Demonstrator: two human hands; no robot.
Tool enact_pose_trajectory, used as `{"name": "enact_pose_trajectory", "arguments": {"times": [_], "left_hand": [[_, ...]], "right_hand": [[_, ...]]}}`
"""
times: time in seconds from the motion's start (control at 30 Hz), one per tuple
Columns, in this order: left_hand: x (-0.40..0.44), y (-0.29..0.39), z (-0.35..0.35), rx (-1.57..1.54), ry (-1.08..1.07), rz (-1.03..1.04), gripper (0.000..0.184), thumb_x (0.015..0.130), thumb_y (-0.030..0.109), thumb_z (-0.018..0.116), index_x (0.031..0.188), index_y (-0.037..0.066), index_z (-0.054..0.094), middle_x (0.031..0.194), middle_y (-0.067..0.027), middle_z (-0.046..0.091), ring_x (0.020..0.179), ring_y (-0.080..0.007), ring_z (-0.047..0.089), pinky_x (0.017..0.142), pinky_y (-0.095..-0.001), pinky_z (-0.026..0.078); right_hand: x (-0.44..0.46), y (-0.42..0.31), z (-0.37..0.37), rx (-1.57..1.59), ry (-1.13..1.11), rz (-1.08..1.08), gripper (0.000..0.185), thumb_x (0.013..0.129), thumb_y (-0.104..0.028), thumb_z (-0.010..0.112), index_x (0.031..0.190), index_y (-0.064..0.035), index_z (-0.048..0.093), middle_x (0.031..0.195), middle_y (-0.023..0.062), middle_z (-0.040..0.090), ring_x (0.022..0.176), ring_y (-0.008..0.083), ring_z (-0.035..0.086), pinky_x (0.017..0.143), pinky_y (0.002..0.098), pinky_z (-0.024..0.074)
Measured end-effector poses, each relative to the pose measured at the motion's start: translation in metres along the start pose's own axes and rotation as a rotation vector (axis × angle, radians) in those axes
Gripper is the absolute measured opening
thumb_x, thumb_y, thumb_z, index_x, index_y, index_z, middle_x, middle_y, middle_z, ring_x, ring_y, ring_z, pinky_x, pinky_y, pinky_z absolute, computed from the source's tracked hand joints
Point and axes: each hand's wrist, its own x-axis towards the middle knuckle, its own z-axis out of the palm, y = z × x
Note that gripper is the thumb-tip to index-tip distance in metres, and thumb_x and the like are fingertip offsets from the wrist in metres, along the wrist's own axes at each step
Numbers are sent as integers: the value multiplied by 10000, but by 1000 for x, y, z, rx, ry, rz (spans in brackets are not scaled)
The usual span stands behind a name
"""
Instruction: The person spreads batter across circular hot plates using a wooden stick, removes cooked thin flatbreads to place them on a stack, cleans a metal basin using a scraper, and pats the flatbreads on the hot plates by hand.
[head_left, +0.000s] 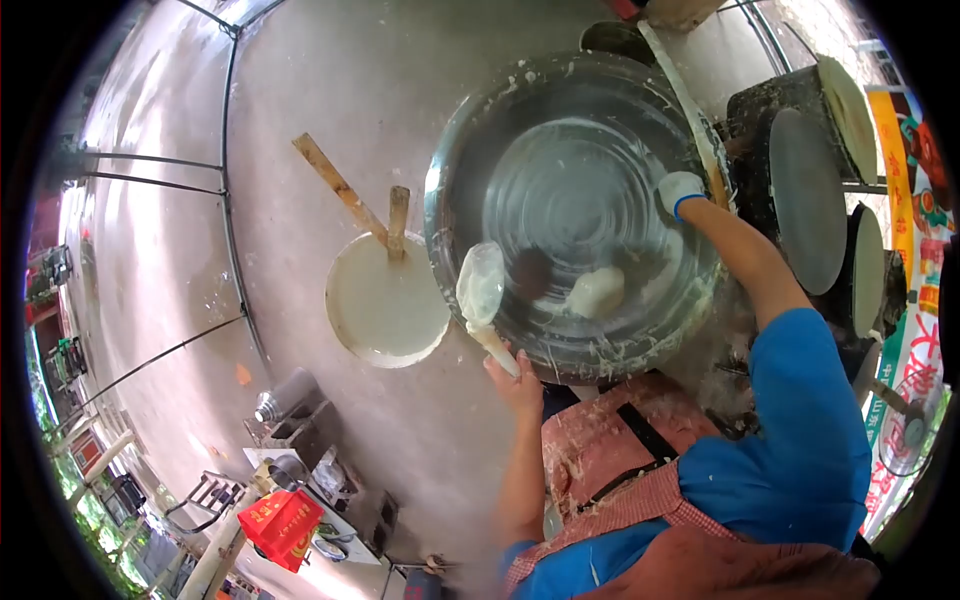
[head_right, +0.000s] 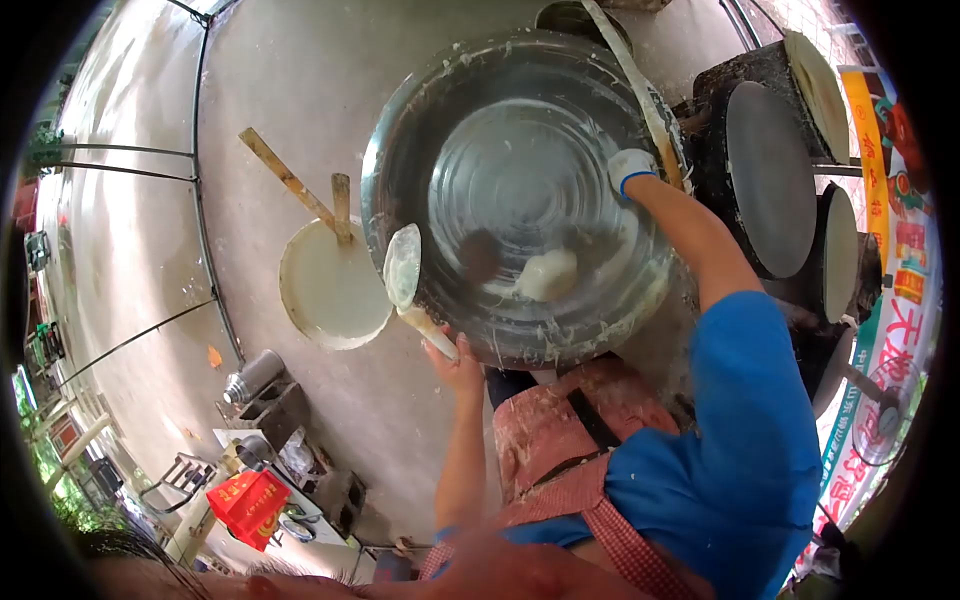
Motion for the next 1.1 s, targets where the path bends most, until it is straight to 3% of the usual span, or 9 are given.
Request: {"name": "enact_pose_trajectory", "arguments": {"times": [0.23, 0.33, 0.43, 0.53, 0.63, 0.7, 0.87, 0.97, 1.1], "left_hand": [[-2, -2, 5, -83, 29, -57, 258, 827, 27, 589, 1072, 7, 507, 1026, -77, 484, 961, -173, 487, 862, -292, 395], [-3, -13, 6, -139, 30, -91, 259, 834, 34, 589, 1076, 1, 503, 1006, -77, 484, 938, -176, 495, 846, -297, 408], [-4, -12, 6, -25, 35, -8, 262, 834, 38, 594, 1078, -3, 505, 1008, -78, 489, 923, -176, 507, 814, -297, 427], [-5, -14, 6, 2, 32, -26, 266, 835, 41, 594, 1082, -10, 506, 1022, -89, 496, 925, -187, 523, 795, -295, 438], [-6, -30, 8, 14, 22, -5, 255, 835, 38, 592, 1070, -16, 508, 1016, -94, 498, 912, -193, 528, 779, -292, 444], [-5, -31, 8, 15, 25, 48, 236, 834, 30, 590, 1050, -16, 508, 991, -89, 492, 889, -189, 522, 772, -293, 443], [-2, -33, 9, -16, 33, 114, 204, 831, 10, 583, 1017, -13, 504, 951, -80, 479, 854, -179, 513, 758, -294, 440], [-3, -36, 8, -25, 22, 130, 204, 830, 5, 579, 1017, -15, 501, 950, -83, 478, 858, -183, 515, 761, -299, 440], [-3, -30, 10, -25, 25, 103, 213, 834, 1, 573, 1031, -16, 495, 965, -84, 480, 877, -183, 519, 773, -300, 440]], "right_hand": [[7, -19, 49, -80, -74, 6, 253, 815, -160, 514, 957, -82, 709, 1011, 128, 676, 924, 314, 652, 746, 443, 518], [23, -23, 98, 53, -207, 125, 278, 812, -201, 532, 995, -73, 696, 1067, 122, 661, 980, 307, 634, 783, 440, 509], [10, -26, 100, 145, -219, -8, 312, 799, -246, 550, 1016, -68, 686, 1118, 132, 640, 1021, 320, 612, 804, 436, 490], [26, -29, 147, 328, -315, 84, 341, 771, -272, 581, 1024, -66, 681, 1139, 153, 625, 1015, 335, 603, 803, 433, 475], [11, -45, 180, 315, -398, -60, 340, 764, -261, 585, 1024, -63, 681, 1106, 179, 631, 958, 345, 613, 783, 430, 467], [7, -59, 152, 71, -811, -240, 399, 715, -294, 661, 1022, -40, 676, 1035, 182, 651, 883, 340, 624, 766, 432, 464], [41, -105, 252, -151, -979, -698, 473, 626, -293, 779, 1006, -29, 680, 942, 161, 672, 808, 319, 627, 708, 442, 467], [-37, -131, 141, 221, -953, -410, 398, 643, -248, 778, 962, -26, 693, 872, 144, 677, 769, 302, 616, 683, 421, 466], [-80, -139, 81, 764, -836, -130, 287, 685, -224, 739, 888, -25, 698, 811, 137, 669, 725, 274, 606, 674, 403, 466]]}}
